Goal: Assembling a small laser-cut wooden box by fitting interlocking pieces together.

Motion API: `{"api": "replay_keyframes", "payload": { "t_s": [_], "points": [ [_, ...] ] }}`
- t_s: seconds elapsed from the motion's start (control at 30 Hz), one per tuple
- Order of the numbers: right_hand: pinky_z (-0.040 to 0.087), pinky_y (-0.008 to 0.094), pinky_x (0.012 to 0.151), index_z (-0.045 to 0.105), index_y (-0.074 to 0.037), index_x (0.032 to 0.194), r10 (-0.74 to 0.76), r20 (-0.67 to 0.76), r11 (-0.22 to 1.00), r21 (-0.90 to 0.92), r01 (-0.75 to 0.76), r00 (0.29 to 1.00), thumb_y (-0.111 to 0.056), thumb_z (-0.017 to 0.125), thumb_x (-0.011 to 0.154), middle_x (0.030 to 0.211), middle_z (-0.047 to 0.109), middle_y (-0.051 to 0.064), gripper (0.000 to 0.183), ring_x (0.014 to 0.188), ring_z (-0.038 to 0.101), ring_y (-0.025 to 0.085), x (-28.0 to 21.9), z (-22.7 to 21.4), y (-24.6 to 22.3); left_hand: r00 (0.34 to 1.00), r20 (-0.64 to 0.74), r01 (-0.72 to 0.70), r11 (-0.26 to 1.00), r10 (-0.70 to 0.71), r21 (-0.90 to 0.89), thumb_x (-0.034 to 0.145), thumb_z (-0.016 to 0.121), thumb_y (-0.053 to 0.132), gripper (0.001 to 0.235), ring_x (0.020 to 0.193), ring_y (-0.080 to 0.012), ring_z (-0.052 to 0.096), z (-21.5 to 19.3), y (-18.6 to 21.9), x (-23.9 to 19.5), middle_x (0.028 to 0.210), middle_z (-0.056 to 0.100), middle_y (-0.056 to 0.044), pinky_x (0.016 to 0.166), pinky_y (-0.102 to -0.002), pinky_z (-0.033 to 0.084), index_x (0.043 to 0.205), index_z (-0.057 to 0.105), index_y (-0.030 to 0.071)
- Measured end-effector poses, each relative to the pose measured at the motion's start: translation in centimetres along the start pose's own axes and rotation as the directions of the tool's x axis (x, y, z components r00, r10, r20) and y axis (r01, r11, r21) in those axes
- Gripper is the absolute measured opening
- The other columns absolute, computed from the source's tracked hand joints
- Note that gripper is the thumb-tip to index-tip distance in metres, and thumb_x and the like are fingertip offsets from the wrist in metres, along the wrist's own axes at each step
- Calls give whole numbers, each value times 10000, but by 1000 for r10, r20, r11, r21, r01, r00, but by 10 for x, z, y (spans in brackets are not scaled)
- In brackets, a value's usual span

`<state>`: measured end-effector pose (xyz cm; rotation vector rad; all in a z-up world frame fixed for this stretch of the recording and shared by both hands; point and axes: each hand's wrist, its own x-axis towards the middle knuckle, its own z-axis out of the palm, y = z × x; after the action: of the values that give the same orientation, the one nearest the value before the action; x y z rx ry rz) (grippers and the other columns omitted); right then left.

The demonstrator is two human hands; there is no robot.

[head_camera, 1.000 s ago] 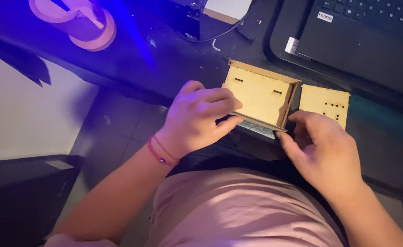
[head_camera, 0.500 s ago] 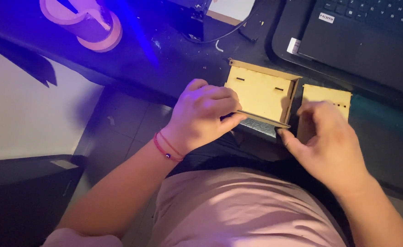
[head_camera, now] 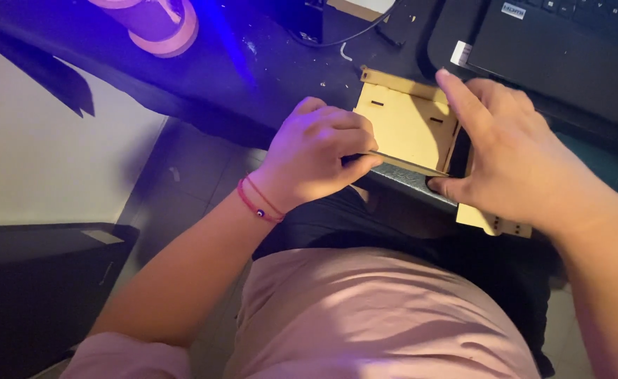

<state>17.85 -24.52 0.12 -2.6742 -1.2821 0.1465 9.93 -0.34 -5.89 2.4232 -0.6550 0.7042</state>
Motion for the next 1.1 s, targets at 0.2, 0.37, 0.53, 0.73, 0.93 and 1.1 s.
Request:
{"api": "replay_keyframes", "payload": {
  "t_s": [0.2,0.37,0.53,0.73,0.93,1.1],
  "points": [
    [377,581,973,140,-170,1606,254,273,961,36,-274,928,-276,827,558,1427,367,225,1258,1319,341,436,12,-8,-10,999,29,-45,997,44,58,855,740,255,124,730,-194,620,5,-2,4,910,679,78,744,-374,347,788,651,200],
    [388,563,964,223,-147,1616,124,163,989,-102,-109,979,-435,758,571,1290,461,261,1208,1157,454,500,14,4,-5,985,116,-149,961,125,232,741,711,228,152,629,-229,550,8,1,16,725,567,18,686,-409,348,681,580,180],
    [434,537,917,242,-102,1619,49,119,990,-137,-33,992,-481,808,526,1168,516,275,1288,1035,518,498,19,9,2,984,125,-152,964,127,217,735,713,217,150,613,-231,546,5,-3,18,718,568,36,660,-410,350,676,576,200],
    [473,489,871,283,-60,1605,-19,86,991,-127,30,996,-488,839,508,968,570,257,1302,918,582,452,20,5,4,986,111,-146,973,128,180,761,702,213,142,625,-212,540,4,-4,17,735,579,50,662,-394,346,700,575,199],
    [437,485,916,229,-71,1612,-15,100,998,-54,20,995,-470,874,531,1059,543,267,1321,974,539,463,12,5,7,984,126,-151,971,128,186,748,736,254,162,662,-229,561,3,-6,16,744,578,44,653,-413,355,701,585,218],
    [313,479,1059,104,-92,1594,74,185,977,182,-108,980,-305,962,506,1503,269,238,1402,1348,305,444,-9,4,1,979,167,-137,982,115,126,786,720,202,211,638,-199,530,-6,-1,16,750,585,53,646,-385,351,684,536,198]
  ]
}}
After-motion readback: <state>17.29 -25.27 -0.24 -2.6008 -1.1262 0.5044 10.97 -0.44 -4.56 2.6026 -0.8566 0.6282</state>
